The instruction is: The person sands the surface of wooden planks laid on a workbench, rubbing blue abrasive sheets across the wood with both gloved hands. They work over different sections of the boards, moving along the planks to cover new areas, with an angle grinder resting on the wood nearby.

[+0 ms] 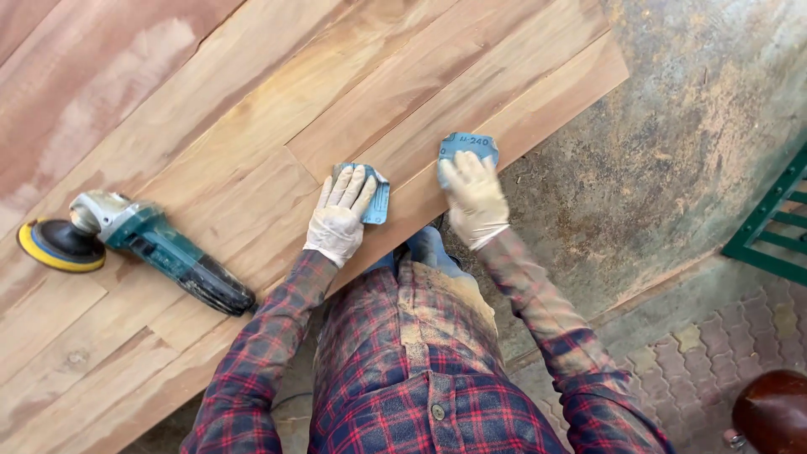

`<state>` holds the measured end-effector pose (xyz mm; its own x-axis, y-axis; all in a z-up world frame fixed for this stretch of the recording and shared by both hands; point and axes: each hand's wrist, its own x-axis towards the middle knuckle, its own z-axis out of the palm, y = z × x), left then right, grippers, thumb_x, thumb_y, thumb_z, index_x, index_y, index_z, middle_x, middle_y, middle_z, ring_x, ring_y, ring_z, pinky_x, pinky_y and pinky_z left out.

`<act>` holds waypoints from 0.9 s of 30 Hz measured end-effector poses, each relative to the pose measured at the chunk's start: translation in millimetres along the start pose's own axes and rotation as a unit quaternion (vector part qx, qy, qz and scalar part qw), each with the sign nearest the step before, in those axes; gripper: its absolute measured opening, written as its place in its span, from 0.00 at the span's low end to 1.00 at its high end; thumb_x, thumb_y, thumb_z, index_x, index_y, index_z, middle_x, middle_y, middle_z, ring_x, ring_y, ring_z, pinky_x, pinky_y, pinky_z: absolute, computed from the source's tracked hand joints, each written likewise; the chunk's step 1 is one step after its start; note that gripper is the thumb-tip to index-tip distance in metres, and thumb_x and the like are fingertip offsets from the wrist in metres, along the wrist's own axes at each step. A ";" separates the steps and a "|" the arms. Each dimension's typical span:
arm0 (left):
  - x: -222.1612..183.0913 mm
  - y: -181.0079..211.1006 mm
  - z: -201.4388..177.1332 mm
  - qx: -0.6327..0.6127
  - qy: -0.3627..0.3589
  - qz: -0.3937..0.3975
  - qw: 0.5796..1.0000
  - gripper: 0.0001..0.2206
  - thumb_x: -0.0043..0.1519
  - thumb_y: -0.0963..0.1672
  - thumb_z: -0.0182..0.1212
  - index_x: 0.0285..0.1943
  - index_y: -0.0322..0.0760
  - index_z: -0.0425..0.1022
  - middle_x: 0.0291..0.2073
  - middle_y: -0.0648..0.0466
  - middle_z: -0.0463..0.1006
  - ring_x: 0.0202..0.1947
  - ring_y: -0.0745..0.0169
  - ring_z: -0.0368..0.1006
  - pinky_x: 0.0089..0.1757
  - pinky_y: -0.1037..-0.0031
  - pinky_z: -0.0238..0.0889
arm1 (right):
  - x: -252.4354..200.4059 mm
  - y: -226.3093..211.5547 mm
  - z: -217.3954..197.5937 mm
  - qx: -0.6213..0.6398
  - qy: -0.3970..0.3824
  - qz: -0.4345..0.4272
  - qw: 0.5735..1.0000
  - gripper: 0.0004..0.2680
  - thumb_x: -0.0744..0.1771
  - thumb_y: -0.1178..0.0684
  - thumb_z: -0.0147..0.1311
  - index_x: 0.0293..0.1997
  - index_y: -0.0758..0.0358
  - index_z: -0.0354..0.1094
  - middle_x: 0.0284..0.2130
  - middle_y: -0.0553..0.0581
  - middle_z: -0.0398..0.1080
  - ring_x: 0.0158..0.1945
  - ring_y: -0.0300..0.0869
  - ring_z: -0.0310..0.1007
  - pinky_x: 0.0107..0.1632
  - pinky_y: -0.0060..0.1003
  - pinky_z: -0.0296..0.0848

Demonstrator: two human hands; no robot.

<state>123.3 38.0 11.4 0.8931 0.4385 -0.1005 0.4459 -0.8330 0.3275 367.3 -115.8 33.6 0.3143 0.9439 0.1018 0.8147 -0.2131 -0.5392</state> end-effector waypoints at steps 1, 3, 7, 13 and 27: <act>-1.6 -4.7 2.8 -0.001 -0.001 0.013 1.000 0.31 0.56 0.38 0.58 0.73 0.42 0.66 0.72 0.48 0.66 0.74 0.48 0.58 0.68 0.51 0.51 | 0.4 -0.5 2.5 -0.005 0.008 0.010 1.000 0.17 0.64 0.62 0.55 0.61 0.69 0.68 0.57 0.72 0.69 0.64 0.64 0.66 0.68 0.60 0.60; -4.6 -13.5 9.8 -0.052 -0.023 0.023 0.998 0.34 0.53 0.42 0.61 0.74 0.43 0.63 0.72 0.47 0.63 0.73 0.46 0.55 0.67 0.46 0.46 | 1.2 0.3 7.3 -0.016 0.011 0.006 1.000 0.24 0.60 0.61 0.55 0.65 0.73 0.63 0.61 0.75 0.66 0.63 0.66 0.64 0.66 0.60 0.58; -4.6 -19.5 16.9 0.006 -0.041 0.043 0.998 0.35 0.52 0.41 0.60 0.75 0.44 0.62 0.73 0.48 0.63 0.74 0.48 0.56 0.69 0.48 0.47 | 9.8 105.7 13.6 -0.096 0.079 0.028 0.992 0.20 0.66 0.63 0.54 0.68 0.66 0.63 0.63 0.68 0.68 0.67 0.60 0.66 0.74 0.55 0.59; -4.9 -17.4 16.2 -0.017 -0.035 0.026 0.999 0.35 0.53 0.41 0.61 0.76 0.46 0.62 0.73 0.48 0.62 0.74 0.49 0.56 0.68 0.47 0.47 | 15.7 159.8 27.3 -0.138 0.123 0.246 0.951 0.20 0.69 0.62 0.55 0.72 0.68 0.60 0.66 0.69 0.64 0.67 0.59 0.66 0.73 0.50 0.62; -2.1 -17.3 17.0 0.007 -0.062 0.006 0.998 0.35 0.51 0.43 0.63 0.73 0.46 0.64 0.71 0.48 0.65 0.72 0.47 0.59 0.67 0.45 0.50 | 37.0 187.1 18.1 -0.126 0.188 0.165 0.960 0.22 0.66 0.63 0.56 0.70 0.68 0.63 0.67 0.67 0.63 0.71 0.59 0.62 0.75 0.53 0.57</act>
<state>114.7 45.8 -10.1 0.8986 0.3839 -0.2123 0.4349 -0.8429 0.3167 522.6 -116.2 -78.7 0.6904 0.6667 0.2806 0.7178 -0.5833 -0.3803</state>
